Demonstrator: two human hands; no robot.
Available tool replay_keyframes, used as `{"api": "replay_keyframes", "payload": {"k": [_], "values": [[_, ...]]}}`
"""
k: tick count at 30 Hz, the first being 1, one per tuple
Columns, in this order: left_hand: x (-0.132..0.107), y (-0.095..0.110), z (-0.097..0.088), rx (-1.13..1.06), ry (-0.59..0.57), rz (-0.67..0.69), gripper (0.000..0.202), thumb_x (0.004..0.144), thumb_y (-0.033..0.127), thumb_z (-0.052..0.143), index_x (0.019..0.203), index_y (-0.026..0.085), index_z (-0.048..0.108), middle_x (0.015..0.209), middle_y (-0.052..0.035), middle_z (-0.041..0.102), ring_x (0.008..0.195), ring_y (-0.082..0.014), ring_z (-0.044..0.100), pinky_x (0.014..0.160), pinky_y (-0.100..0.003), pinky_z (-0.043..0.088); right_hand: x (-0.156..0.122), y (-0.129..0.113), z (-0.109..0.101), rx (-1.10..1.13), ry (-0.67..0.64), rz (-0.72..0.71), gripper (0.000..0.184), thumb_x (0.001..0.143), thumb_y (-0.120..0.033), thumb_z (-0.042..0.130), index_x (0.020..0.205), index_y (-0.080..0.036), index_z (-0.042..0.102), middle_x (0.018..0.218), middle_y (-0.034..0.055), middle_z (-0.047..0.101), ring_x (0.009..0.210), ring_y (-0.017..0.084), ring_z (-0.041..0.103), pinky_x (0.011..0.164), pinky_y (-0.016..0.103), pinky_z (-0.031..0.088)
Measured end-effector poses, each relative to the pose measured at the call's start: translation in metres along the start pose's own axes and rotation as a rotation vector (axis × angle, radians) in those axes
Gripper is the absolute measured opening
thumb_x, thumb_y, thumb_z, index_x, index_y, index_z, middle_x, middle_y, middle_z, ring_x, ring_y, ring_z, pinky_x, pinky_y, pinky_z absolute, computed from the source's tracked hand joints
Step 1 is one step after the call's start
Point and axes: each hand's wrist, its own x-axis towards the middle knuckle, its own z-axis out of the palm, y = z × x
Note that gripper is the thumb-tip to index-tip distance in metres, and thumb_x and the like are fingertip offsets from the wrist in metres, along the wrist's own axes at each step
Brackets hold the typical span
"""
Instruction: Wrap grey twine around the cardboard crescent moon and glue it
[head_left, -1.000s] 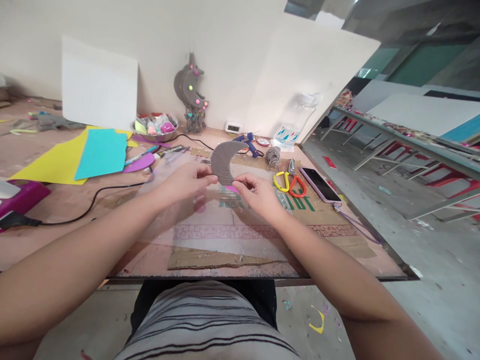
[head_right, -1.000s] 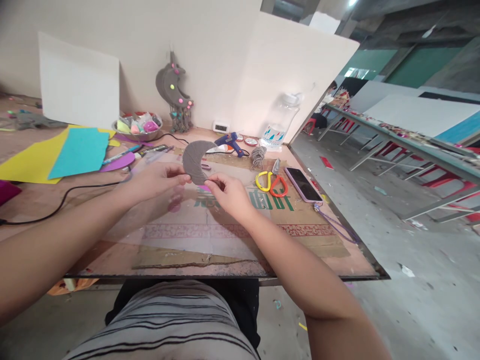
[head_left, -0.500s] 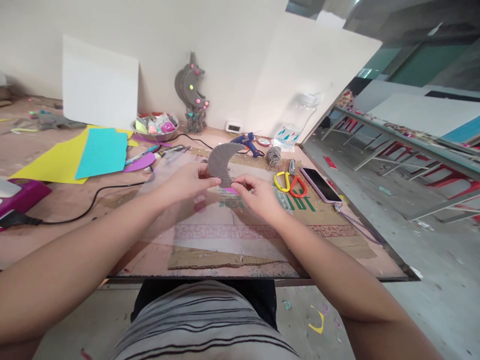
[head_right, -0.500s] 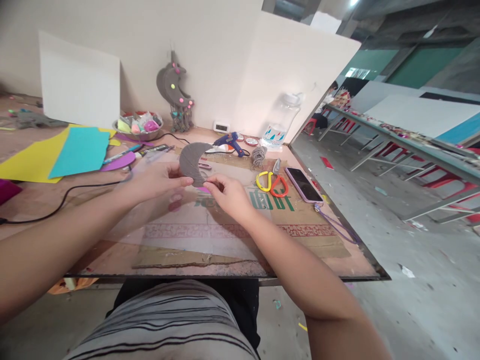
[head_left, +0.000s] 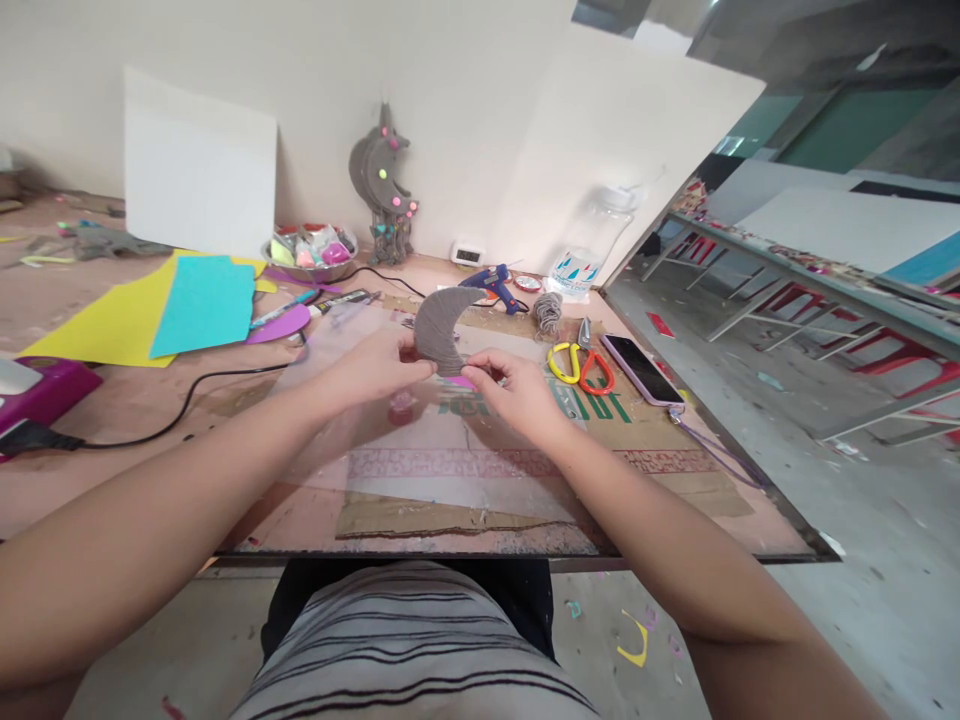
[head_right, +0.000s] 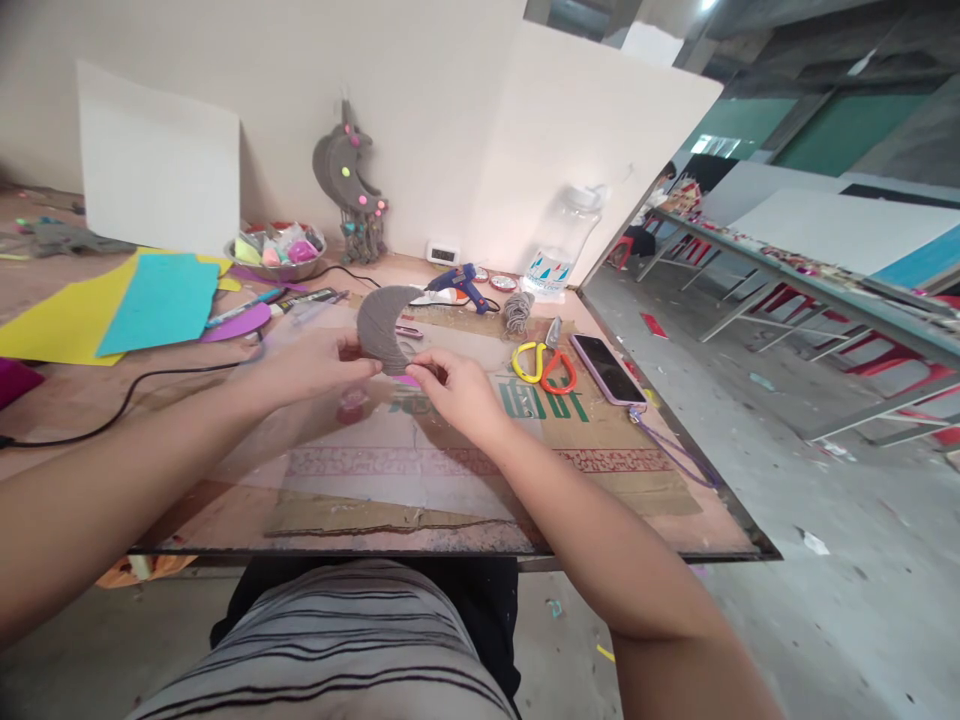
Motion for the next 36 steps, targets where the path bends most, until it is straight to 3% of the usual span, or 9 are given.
{"api": "replay_keyframes", "payload": {"k": [7, 19, 26, 31, 36], "values": [[0.000, 0.000, 0.000, 0.051, 0.044, 0.039, 0.023, 0.076, 0.029, 0.053, 0.090, 0.014, 0.063, 0.079, -0.0030, 0.066, 0.068, -0.0162, 0.061, 0.062, -0.027, 0.048, 0.000, -0.002, 0.000, -0.010, -0.017, -0.009, 0.022, 0.085, -0.035, 0.055, 0.087, -0.016, 0.067, 0.076, 0.0021, 0.066, 0.064, 0.012, 0.053, 0.062, 0.024, 0.040], [-0.002, 0.004, 0.000, 0.002, 0.013, 0.027, 0.013, 0.074, 0.023, 0.049, 0.077, 0.015, 0.059, 0.064, 0.0012, 0.059, 0.053, -0.0127, 0.055, 0.055, -0.025, 0.045, 0.000, -0.003, -0.001, -0.014, -0.019, -0.012, 0.022, 0.085, -0.035, 0.054, 0.087, -0.017, 0.067, 0.077, 0.0019, 0.067, 0.064, 0.012, 0.053, 0.061, 0.024, 0.040], [-0.005, 0.010, 0.000, -0.027, -0.005, 0.028, 0.024, 0.080, 0.038, 0.055, 0.083, 0.015, 0.062, 0.058, 0.0019, 0.059, 0.048, -0.0119, 0.052, 0.051, -0.025, 0.043, 0.001, 0.001, 0.000, -0.008, -0.016, -0.016, 0.024, 0.086, -0.037, 0.054, 0.087, -0.017, 0.066, 0.077, 0.0018, 0.066, 0.065, 0.012, 0.054, 0.061, 0.024, 0.040], [-0.005, 0.010, -0.001, -0.035, -0.050, 0.023, 0.020, 0.079, 0.034, 0.055, 0.081, 0.015, 0.061, 0.053, 0.0024, 0.058, 0.049, -0.0133, 0.054, 0.052, -0.025, 0.044, 0.001, 0.001, 0.000, -0.006, -0.011, -0.008, 0.023, 0.085, -0.037, 0.055, 0.088, -0.017, 0.067, 0.077, 0.0021, 0.066, 0.067, 0.013, 0.055, 0.063, 0.024, 0.040], [-0.001, 0.005, -0.002, 0.053, 0.017, 0.065, 0.018, 0.075, 0.030, 0.055, 0.078, 0.014, 0.063, 0.066, 0.0000, 0.063, 0.061, -0.0140, 0.057, 0.058, -0.024, 0.045, 0.000, 0.000, 0.000, 0.003, -0.021, -0.002, 0.023, 0.085, -0.036, 0.054, 0.087, -0.017, 0.066, 0.077, 0.0018, 0.066, 0.065, 0.012, 0.054, 0.062, 0.024, 0.041]]}}
